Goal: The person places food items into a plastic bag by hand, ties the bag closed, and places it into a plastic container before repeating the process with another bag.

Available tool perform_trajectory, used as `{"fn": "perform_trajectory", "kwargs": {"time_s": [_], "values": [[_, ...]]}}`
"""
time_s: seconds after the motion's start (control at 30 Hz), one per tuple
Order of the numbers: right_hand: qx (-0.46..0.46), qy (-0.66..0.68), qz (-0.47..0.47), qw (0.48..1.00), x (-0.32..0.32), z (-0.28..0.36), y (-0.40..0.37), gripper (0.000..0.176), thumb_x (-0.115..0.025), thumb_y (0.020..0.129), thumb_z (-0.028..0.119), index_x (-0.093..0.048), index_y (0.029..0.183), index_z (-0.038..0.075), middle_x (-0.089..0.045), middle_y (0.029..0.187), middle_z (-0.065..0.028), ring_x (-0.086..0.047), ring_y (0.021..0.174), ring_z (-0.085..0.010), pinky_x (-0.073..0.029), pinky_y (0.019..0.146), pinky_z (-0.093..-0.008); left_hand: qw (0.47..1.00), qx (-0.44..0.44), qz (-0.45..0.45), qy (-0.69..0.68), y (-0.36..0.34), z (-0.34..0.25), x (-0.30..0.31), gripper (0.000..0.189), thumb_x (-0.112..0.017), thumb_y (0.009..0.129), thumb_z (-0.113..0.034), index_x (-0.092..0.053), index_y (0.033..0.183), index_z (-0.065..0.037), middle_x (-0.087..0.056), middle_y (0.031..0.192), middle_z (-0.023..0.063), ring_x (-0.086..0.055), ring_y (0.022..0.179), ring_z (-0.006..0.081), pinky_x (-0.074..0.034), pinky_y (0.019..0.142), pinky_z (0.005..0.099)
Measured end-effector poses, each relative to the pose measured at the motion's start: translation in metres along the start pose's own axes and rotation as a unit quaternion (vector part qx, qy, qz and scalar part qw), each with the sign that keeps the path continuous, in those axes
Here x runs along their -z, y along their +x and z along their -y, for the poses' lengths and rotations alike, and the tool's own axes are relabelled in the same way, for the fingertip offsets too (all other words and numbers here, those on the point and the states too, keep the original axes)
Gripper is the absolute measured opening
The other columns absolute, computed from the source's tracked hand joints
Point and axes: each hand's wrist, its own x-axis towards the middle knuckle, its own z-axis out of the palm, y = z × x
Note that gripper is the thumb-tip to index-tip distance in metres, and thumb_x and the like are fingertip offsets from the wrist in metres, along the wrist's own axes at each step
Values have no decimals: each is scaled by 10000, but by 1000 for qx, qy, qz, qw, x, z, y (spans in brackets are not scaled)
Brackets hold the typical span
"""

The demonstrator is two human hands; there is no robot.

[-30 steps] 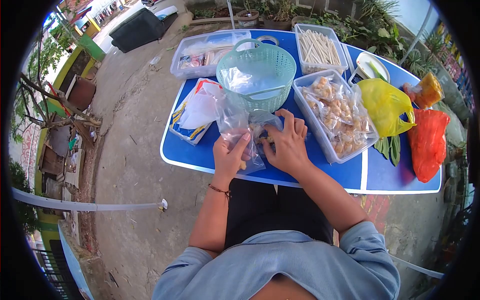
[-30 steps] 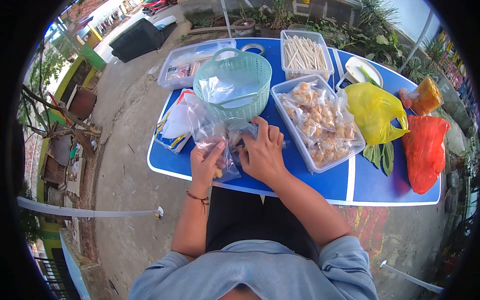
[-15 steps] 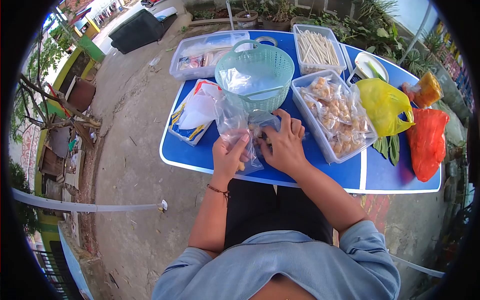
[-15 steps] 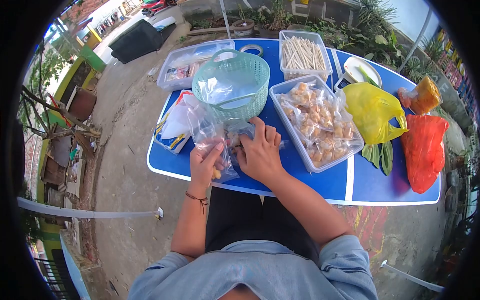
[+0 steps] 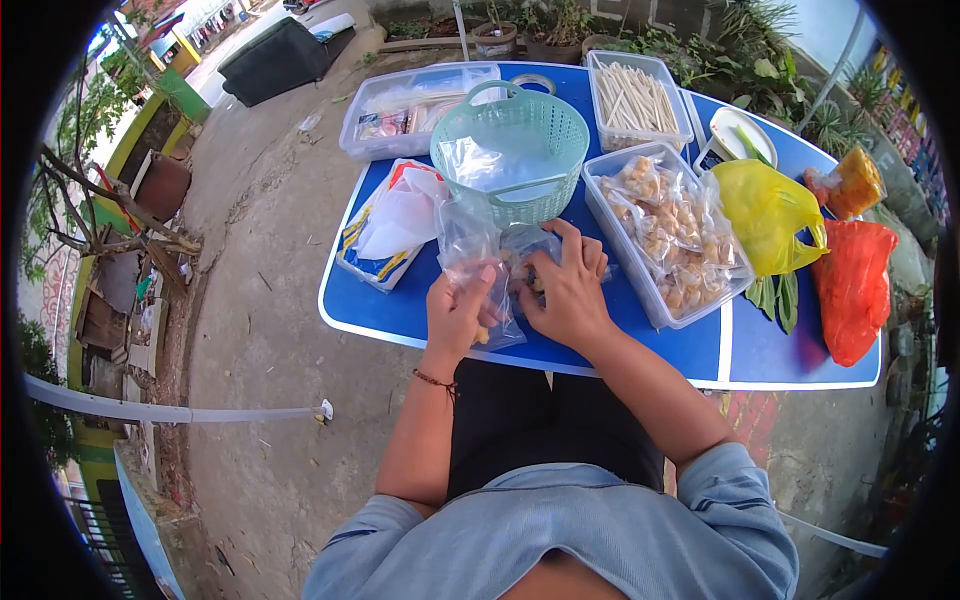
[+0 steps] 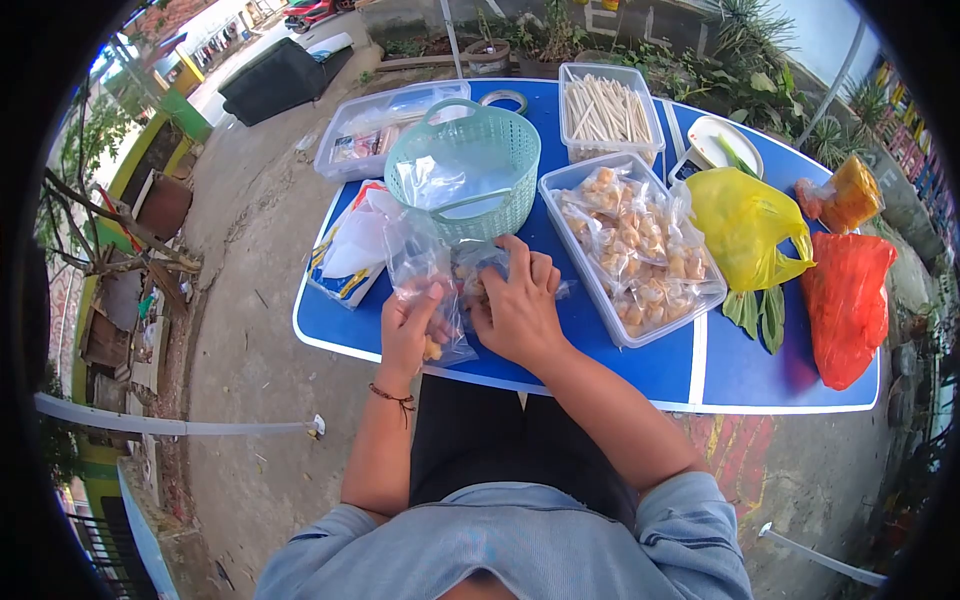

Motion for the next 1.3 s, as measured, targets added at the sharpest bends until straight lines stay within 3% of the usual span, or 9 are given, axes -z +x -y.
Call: {"fn": "perform_trajectory", "kwargs": {"time_s": [0.1,0.3,0.4,0.5,0.6,0.7,1.0,1.3], "values": [[7,14,-29,999,8,3,1,275,-763,692,185,-671,924,69,-426,1358,-155,-407,1110,-367,-331,912,-470,999,-3,6,-33,-1,-1,2,373,-635,971,-313,-646,1134,23,-710,1020,114,-698,669,152,-538,550,230],[23,67,-121,990,23,0,4,237,-758,698,161,-672,905,83,-499,1291,-144,-428,954,-308,-359,857,-406,997,-52,54,-11,-1,9,4,291,-654,969,-235,-688,1122,10,-707,1086,115,-697,750,126,-543,618,224],[15,85,-143,986,27,-4,5,241,-757,695,153,-675,911,85,-508,1274,-145,-422,914,-279,-365,844,-384,996,-68,45,22,-5,5,3,263,-678,949,-198,-690,1122,0,-717,1063,93,-716,798,160,-573,666,238],[12,120,-168,978,28,-10,5,239,-752,707,141,-676,924,79,-510,1265,-150,-435,931,-268,-365,846,-380,994,-89,42,35,-8,7,6,218,-692,936,-150,-717,1130,-56,-735,969,42,-682,760,95,-531,615,212],[22,138,-202,969,29,-13,6,208,-733,748,125,-677,934,50,-506,1255,-161,-460,1002,-269,-383,874,-376,994,-70,65,42,-8,12,1,190,-694,925,-119,-736,1097,-52,-742,911,25,-676,737,85,-518,602,219],[20,183,-237,954,30,-14,7,191,-713,784,110,-673,945,17,-494,1244,-176,-474,1087,-282,-395,933,-386,972,-138,100,164,-6,15,1,178,-717,883,-89,-750,1054,-54,-746,880,56,-667,705,83,-505,591,234],[32,207,-236,949,36,-14,6,205,-712,790,87,-681,972,-2,-478,1233,-168,-482,1110,-285,-399,963,-385,946,-173,111,250,-6,8,-3,212,-755,822,-105,-755,1033,-80,-722,801,103,-627,597,126,-483,560,266],[52,193,-184,962,38,-14,5,303,-732,748,147,-700,1030,40,-493,1212,-146,-421,917,-222,-381,794,-330,939,-162,101,287,-6,8,-1,231,-767,813,-123,-748,1035,-65,-709,782,107,-573,555,119,-459,543,260]]}}
